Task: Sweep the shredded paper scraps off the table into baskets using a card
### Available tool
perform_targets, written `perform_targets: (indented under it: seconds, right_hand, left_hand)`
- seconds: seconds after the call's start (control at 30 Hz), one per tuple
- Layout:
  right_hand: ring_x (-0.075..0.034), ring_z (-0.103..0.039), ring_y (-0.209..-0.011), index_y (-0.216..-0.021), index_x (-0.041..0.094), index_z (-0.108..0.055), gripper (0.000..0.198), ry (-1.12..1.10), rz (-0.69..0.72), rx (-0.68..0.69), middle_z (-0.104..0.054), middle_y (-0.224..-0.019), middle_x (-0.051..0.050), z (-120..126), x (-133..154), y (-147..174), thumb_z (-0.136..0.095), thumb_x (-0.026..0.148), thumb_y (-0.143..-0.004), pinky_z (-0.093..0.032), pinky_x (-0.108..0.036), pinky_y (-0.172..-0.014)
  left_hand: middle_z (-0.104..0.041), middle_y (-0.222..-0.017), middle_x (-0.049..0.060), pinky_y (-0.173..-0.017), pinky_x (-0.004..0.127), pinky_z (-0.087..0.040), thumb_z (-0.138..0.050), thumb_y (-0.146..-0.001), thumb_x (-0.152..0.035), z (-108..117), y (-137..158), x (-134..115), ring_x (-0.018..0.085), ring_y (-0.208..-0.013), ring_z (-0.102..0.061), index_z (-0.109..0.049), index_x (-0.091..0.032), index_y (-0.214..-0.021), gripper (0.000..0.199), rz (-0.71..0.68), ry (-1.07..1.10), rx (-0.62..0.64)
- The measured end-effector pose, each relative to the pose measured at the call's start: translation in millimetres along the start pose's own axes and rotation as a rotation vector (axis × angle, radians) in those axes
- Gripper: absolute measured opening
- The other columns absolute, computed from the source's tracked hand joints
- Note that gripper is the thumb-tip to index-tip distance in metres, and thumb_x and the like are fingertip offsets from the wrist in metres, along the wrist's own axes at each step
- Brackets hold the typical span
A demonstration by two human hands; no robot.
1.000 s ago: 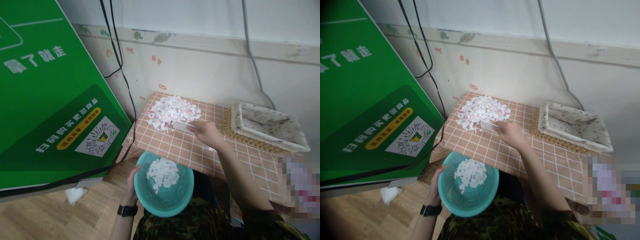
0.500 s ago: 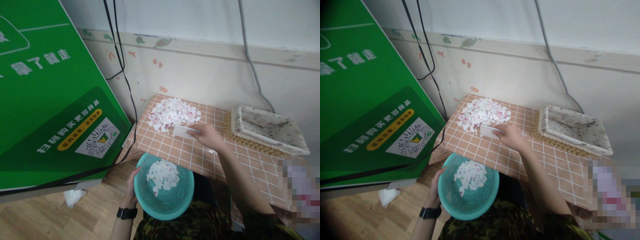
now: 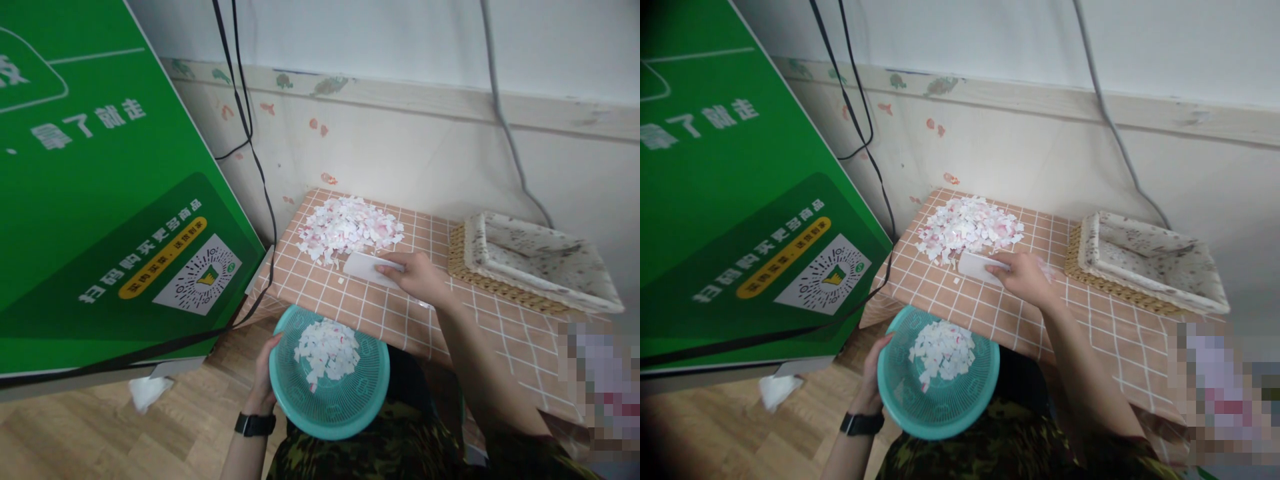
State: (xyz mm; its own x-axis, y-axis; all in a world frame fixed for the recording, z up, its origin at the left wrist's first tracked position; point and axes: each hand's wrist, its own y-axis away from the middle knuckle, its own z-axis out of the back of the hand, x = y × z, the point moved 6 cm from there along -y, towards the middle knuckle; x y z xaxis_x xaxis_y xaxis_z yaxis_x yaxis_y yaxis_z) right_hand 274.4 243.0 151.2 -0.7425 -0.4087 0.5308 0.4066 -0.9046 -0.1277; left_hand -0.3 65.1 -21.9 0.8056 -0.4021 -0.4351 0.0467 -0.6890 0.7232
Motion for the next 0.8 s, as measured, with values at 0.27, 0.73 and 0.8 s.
perform_targets:
  seconds: [0.27,0.73,0.8]
  right_hand:
    - [-0.019,-0.064,-0.064,-0.094,0.024,-0.072,0.024,0.121,-0.042,-0.094,-0.072,-0.077,-0.005,2,-9,3,-0.054,0.037,-0.087,-0.042,-0.03,-0.058]
    - [-0.021,-0.067,-0.072,-0.101,0.021,-0.071,0.026,0.108,-0.064,-0.178,-0.074,-0.087,-0.007,-6,-14,10,-0.052,0.035,-0.089,-0.045,-0.03,-0.062]
    - [-0.022,-0.068,-0.076,-0.101,0.021,-0.072,0.026,0.069,-0.043,-0.204,-0.074,-0.093,-0.007,-9,-11,6,-0.053,0.034,-0.089,-0.047,-0.031,-0.065]
  left_hand:
    - [-0.075,-0.068,0.008,-0.062,0.031,-0.055,-0.068,-0.071,-0.022,0,2,1,0.021,-0.06,-0.068,-0.073,-0.011,-0.074,0.013,0.018,0.019,-0.022]
    - [-0.075,-0.07,0.007,-0.065,0.032,-0.055,-0.069,-0.071,-0.023,3,-2,1,0.021,-0.062,-0.068,-0.073,-0.011,-0.076,0.014,0.001,0.015,0.017]
    - [-0.075,-0.069,0.007,-0.065,0.033,-0.055,-0.069,-0.07,-0.023,5,-2,1,0.021,-0.062,-0.068,-0.073,-0.011,-0.075,0.014,0.001,0.011,0.004]
